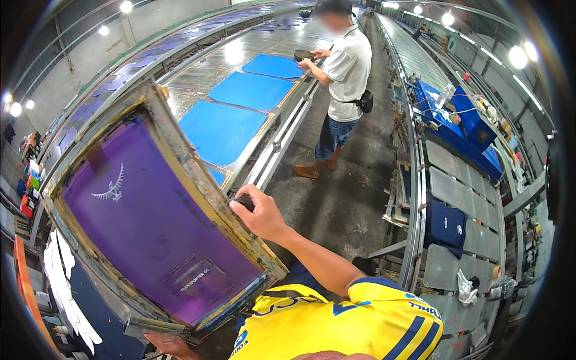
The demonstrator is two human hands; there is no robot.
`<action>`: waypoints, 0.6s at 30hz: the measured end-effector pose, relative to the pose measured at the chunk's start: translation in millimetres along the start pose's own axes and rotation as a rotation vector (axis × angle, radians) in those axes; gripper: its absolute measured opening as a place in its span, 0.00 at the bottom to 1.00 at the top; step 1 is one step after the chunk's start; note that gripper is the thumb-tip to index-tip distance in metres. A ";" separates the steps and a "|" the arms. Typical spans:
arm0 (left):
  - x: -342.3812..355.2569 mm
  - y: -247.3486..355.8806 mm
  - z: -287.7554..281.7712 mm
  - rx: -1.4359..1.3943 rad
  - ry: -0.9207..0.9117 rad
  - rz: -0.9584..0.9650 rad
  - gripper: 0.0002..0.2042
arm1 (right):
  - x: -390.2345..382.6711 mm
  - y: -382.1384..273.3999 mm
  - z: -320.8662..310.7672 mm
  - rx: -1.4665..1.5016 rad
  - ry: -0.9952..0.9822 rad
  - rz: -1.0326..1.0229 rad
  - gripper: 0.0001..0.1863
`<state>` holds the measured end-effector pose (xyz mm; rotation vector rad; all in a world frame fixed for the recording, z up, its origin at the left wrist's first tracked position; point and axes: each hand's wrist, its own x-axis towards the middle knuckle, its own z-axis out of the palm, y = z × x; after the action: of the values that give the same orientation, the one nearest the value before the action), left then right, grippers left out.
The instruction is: The person uses a squeegee to spread purple ink across a screen printing frame placed over a garment. They then move to a table to clean the squeegee with water and stir a container of black ink before returning to the frame.
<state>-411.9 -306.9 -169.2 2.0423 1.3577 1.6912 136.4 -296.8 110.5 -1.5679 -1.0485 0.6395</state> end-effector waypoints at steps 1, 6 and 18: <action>9.2 7.5 10.8 -0.051 -0.010 0.064 0.32 | -0.6 4.3 -4.1 -0.002 0.027 -0.002 0.12; 41.8 45.0 62.6 -0.275 -0.019 0.133 0.31 | 7.9 27.5 -27.3 0.001 0.150 -0.065 0.09; 203.1 237.4 339.4 -1.643 -0.448 -0.378 0.31 | 23.1 37.6 -273.9 0.400 0.631 -0.150 0.05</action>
<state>-9.7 -161.6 3.6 0.9187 -0.0410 1.1980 387.2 -408.8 149.5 -1.2013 -0.5134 0.2002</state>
